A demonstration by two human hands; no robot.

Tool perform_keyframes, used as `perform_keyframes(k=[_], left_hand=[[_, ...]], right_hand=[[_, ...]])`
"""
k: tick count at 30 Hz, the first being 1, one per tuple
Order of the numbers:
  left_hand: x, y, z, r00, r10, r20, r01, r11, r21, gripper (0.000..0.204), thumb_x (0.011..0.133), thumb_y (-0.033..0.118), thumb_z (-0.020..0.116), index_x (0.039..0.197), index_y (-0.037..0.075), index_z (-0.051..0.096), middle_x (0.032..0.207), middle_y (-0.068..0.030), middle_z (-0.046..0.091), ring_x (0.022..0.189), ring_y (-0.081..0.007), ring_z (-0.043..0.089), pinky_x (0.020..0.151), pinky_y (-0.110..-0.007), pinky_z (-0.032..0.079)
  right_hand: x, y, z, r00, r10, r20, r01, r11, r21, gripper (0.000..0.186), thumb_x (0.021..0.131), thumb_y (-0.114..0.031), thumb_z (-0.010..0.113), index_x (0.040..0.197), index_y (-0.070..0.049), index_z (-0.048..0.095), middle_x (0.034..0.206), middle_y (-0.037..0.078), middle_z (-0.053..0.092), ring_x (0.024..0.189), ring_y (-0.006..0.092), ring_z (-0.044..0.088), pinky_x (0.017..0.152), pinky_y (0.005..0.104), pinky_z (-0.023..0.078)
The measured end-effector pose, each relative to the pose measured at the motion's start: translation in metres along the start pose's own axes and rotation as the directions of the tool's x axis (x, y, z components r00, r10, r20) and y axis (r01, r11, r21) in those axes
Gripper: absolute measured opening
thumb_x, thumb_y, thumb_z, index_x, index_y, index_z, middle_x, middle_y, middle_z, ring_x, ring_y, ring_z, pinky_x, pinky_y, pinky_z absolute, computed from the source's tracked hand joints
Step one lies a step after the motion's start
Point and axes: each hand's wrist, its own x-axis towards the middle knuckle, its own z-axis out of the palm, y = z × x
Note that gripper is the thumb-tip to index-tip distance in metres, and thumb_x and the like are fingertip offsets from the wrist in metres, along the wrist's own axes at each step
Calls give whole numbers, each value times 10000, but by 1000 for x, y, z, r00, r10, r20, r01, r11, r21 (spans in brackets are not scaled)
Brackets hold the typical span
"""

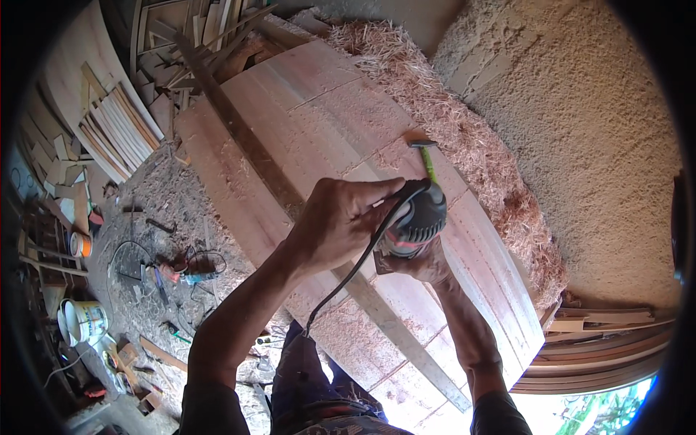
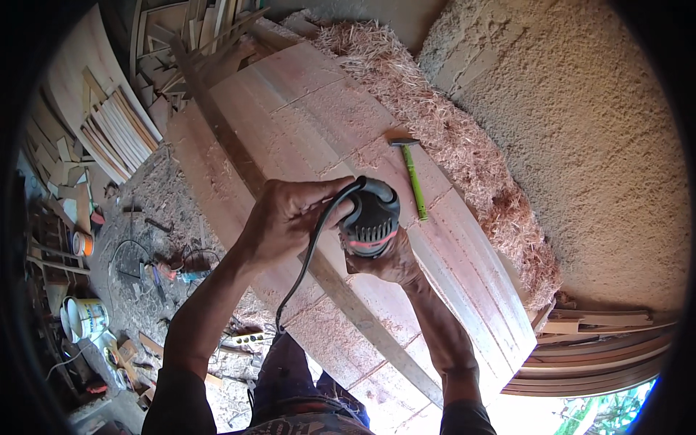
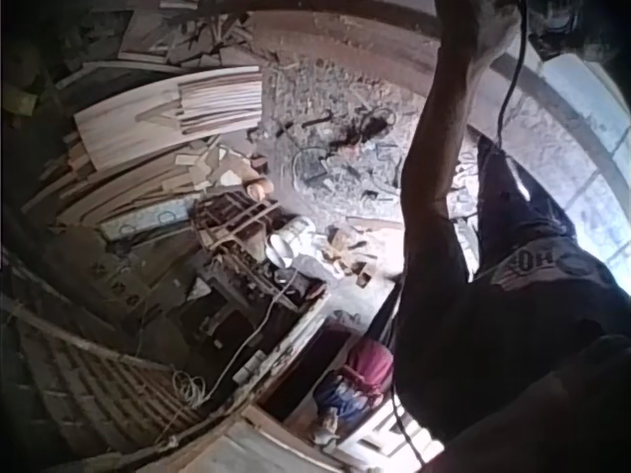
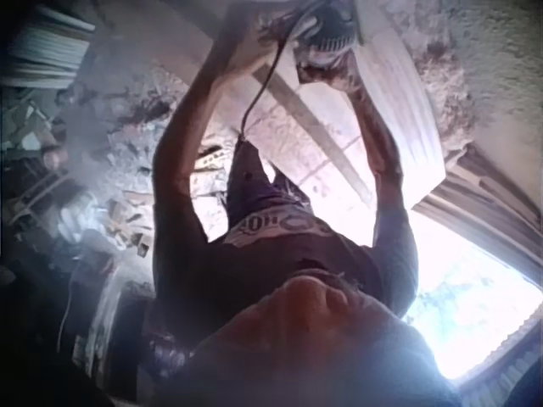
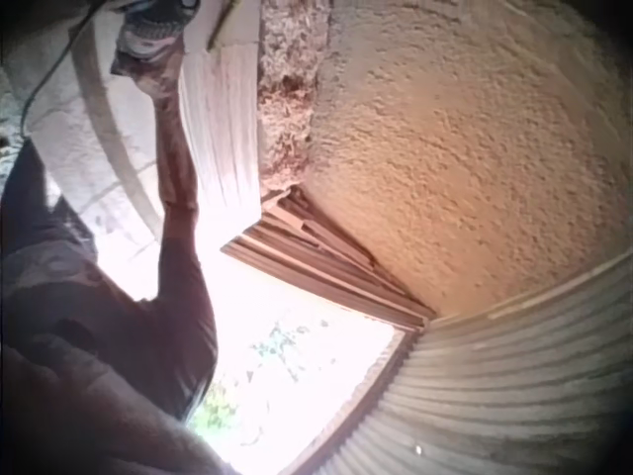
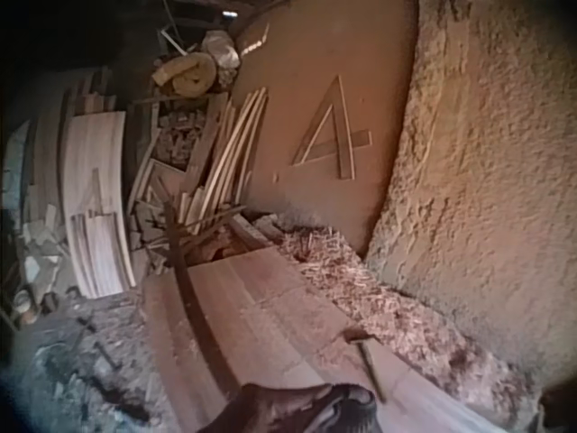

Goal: The person uses a router to create a channel in a large wooden panel, guided by a wooden slat. They adjust the guide slat with a hammer and a small tool, then run the router along the slat to cut the wood.

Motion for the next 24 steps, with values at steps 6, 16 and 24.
perform_keyframes(k=[6, 16, 24], left_hand=[[-5, 5, 13, 996, 12, -90, 1, 990, 142, 270, 985, 117, 680, 1223, -6, 710, 1058, -140, 770, 915, -120, 722, 701, -254, 605], [-43, -133, 37, 955, -94, -282, 210, 885, 416, 379, 1008, 158, 607, 1377, 68, 607, 1174, -172, 708, 986, -265, 735, 816, -366, 623], [-12, -249, 79, 937, 44, 348, -251, 777, 577, 545, 936, 83, 623, 1450, 196, 485, 1485, -106, 442, 1311, -302, 543, 1068, -363, 505]], right_hand=[[3, 32, -9, 995, -96, -17, 94, 993, -69, 688, 630, 20, 894, 1249, -67, 606, 1088, 55, 701, 975, 181, 684, 869, 350, 586], [-30, 72, -48, 984, -177, 15, 177, 984, -7, 803, 555, -42, 925, 1280, -89, 584, 1158, 35, 671, 1083, 175, 645, 979, 375, 533], [-32, 81, -51, 988, -96, 123, 106, 992, -75, 880, 529, -47, 928, 1325, -93, 556, 1205, 40, 640, 1118, 187, 612, 1001, 366, 510]])
